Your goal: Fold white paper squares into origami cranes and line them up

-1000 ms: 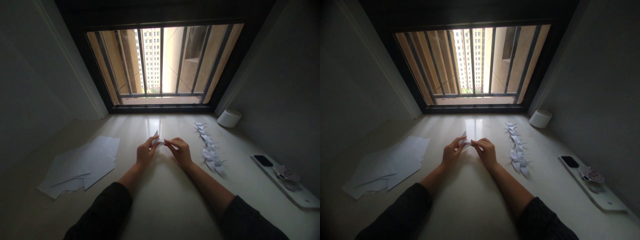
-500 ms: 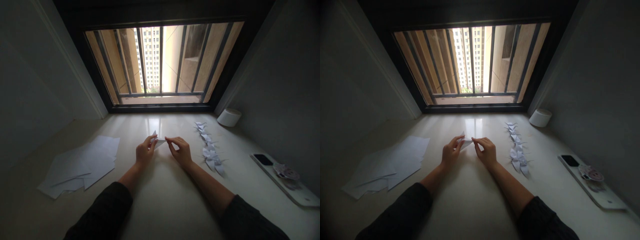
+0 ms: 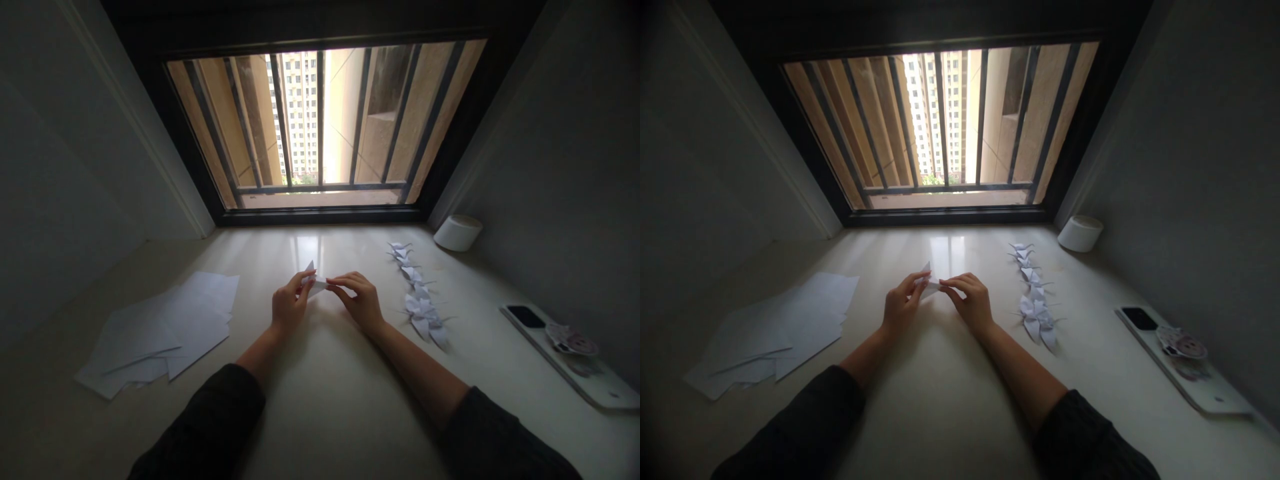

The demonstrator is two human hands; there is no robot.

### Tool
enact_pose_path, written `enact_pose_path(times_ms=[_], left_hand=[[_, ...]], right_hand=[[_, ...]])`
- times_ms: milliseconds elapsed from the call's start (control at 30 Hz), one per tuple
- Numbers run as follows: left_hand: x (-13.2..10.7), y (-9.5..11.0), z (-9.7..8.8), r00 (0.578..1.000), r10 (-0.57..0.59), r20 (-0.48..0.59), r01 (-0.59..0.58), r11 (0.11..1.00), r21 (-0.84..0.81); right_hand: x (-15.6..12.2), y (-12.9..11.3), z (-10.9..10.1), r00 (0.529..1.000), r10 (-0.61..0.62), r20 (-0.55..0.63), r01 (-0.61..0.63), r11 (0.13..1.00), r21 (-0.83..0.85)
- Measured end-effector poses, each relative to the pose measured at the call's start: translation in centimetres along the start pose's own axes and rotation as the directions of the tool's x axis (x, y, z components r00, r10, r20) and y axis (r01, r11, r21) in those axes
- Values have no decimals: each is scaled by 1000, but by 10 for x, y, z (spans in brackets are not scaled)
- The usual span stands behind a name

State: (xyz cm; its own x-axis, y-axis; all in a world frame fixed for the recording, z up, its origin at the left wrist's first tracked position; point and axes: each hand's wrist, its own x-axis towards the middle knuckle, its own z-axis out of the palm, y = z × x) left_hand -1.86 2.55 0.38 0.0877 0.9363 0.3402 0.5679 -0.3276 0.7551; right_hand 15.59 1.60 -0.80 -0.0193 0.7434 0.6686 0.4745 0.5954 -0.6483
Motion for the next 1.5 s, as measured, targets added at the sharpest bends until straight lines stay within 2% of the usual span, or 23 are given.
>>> enact_pose_path(times_ms=[400,533,800,933,1100,1167,1300,1367,1500], left_hand=[[-1,4,0,999,35,-14,-34,993,117],[-2,7,0,998,26,-55,-20,995,99],[-1,7,0,997,54,-49,-50,996,73],[-2,7,0,998,53,-18,-53,999,-6],[-2,5,2,999,39,17,-35,984,-174],[-1,3,4,998,50,36,-36,949,-314],[3,-2,9,991,64,122,21,802,-596],[5,-5,11,985,33,167,84,761,-644],[7,-7,11,974,-17,227,166,735,-657]], right_hand=[[0,-6,-3,998,-49,-34,46,994,-104],[0,-6,-3,997,-65,-33,61,991,-119],[0,-6,-3,990,-142,-15,138,977,-165],[-2,-6,-2,986,-167,-21,161,971,-177],[-1,-11,-2,992,-126,10,126,981,-150],[0,-13,-3,994,-107,28,110,987,-116],[2,-13,-2,997,-60,53,61,998,-24],[2,-11,0,998,-26,50,26,1000,13],[2,-5,2,998,40,48,-43,997,70]])
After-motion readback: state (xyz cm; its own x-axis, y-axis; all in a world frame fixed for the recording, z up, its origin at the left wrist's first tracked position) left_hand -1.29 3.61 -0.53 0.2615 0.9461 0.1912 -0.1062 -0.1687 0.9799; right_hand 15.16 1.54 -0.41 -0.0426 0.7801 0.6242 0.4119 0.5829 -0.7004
